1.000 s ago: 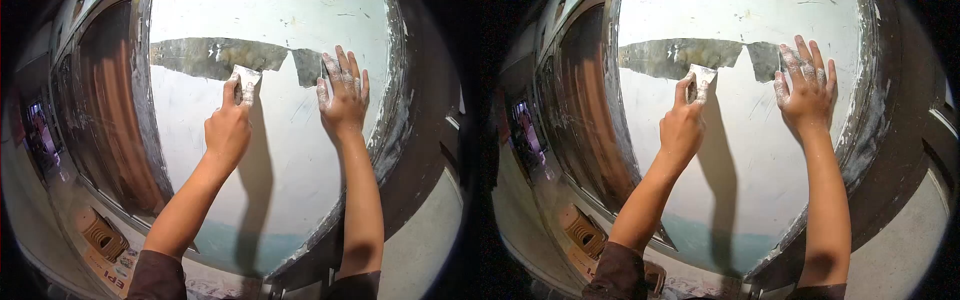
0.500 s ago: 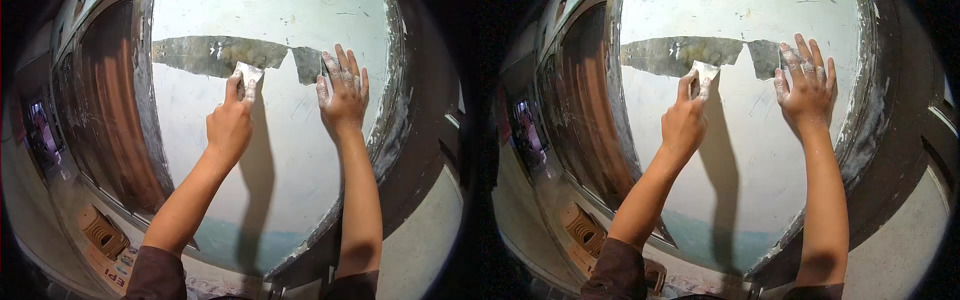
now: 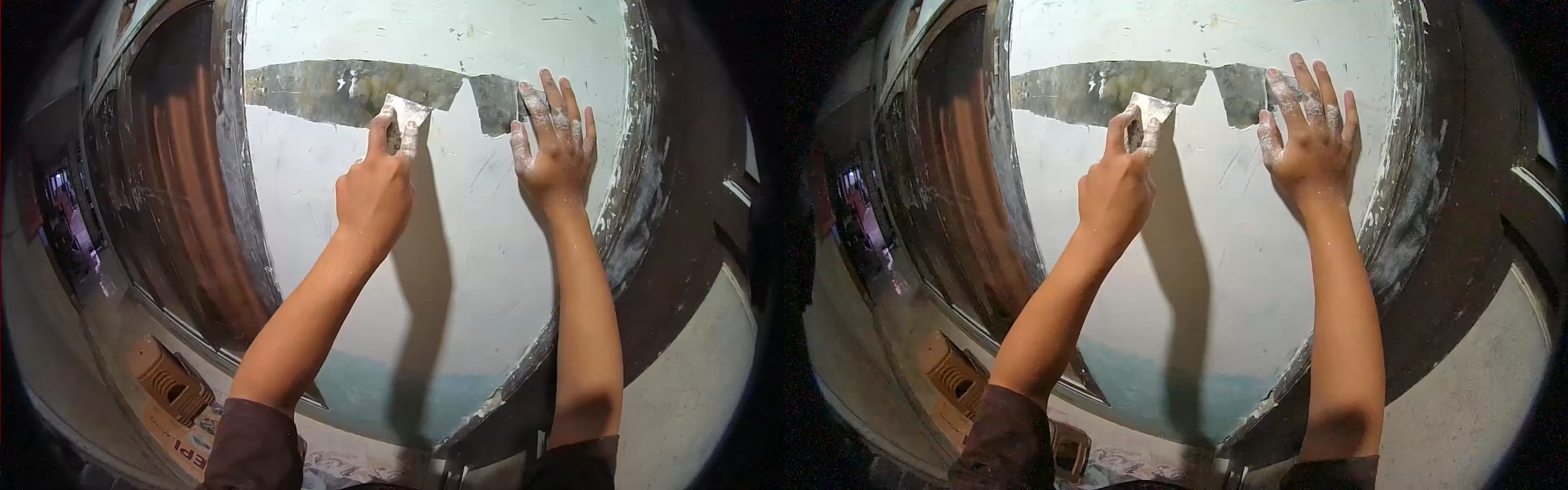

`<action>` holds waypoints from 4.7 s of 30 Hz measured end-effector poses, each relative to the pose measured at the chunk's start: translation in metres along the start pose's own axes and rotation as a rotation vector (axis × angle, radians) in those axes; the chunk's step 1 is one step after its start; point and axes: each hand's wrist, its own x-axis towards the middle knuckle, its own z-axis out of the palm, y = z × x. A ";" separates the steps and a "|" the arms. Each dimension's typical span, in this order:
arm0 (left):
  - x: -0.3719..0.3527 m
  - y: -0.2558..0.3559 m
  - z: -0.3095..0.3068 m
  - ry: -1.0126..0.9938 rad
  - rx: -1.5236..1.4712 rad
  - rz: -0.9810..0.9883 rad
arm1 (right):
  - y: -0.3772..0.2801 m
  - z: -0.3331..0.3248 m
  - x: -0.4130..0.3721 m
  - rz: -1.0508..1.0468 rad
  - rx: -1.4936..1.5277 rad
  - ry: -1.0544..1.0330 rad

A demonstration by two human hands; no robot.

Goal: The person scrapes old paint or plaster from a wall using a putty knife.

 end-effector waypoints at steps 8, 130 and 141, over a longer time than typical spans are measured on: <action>-0.004 0.001 0.002 -0.017 -0.006 -0.012 | 0.004 0.004 -0.001 -0.016 0.002 0.012; 0.005 0.020 0.009 0.058 -0.052 0.024 | -0.002 -0.003 0.001 -0.002 0.021 0.017; 0.013 0.024 0.010 0.062 -0.056 0.034 | -0.001 0.002 0.000 -0.005 0.017 0.054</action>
